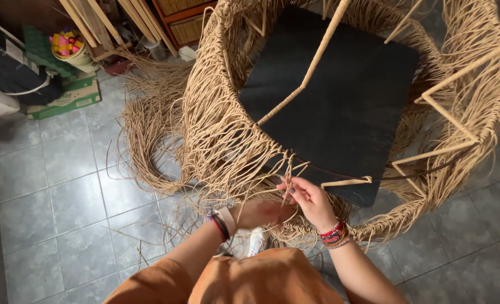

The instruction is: Weave and tie natural fibers onto a circular furniture frame

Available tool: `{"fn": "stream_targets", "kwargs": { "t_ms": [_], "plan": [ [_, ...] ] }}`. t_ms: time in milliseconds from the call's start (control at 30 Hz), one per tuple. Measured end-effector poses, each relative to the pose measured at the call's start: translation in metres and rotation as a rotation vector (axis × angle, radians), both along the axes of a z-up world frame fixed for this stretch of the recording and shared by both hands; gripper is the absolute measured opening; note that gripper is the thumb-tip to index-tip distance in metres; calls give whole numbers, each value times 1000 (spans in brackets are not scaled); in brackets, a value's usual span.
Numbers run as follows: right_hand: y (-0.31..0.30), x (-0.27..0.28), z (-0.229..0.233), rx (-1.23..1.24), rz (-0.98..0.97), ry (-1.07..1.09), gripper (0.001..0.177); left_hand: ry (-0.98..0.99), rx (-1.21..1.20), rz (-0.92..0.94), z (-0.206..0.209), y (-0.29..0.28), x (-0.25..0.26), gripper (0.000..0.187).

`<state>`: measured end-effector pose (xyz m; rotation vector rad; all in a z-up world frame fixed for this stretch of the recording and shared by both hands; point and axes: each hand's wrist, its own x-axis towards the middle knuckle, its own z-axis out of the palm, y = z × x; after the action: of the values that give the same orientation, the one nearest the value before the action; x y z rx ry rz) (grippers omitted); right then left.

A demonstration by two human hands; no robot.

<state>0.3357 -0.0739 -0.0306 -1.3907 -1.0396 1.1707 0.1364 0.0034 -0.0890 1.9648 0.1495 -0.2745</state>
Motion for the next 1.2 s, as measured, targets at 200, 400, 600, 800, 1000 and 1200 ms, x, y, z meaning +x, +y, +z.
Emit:
{"fn": "stream_targets", "kwargs": {
  "t_ms": [200, 400, 600, 800, 1000, 1200],
  "plan": [
    [2, -9, 3, 25, -6, -5, 34, 150, -36, 398, -55, -8, -20, 35],
    [-5, -18, -6, 19, -36, -176, 31, -442, 271, 643, 67, 9, 22, 44],
    [-8, -23, -2, 110, -166, -175, 46, -570, 233, 957, 81, 19, 61, 20],
    [-7, -26, 10, 221, -271, 140, 14, -633, -89, 1290, 118, 38, 103, 28],
    [-17, -32, 5, 37, -328, 196, 23, -504, -1174, 1646, 124, 63, 146, 38],
    [-32, -29, -6, 12, -328, 170, 27, -572, -1218, 1636, 136, 96, 166, 38]
  ]
}}
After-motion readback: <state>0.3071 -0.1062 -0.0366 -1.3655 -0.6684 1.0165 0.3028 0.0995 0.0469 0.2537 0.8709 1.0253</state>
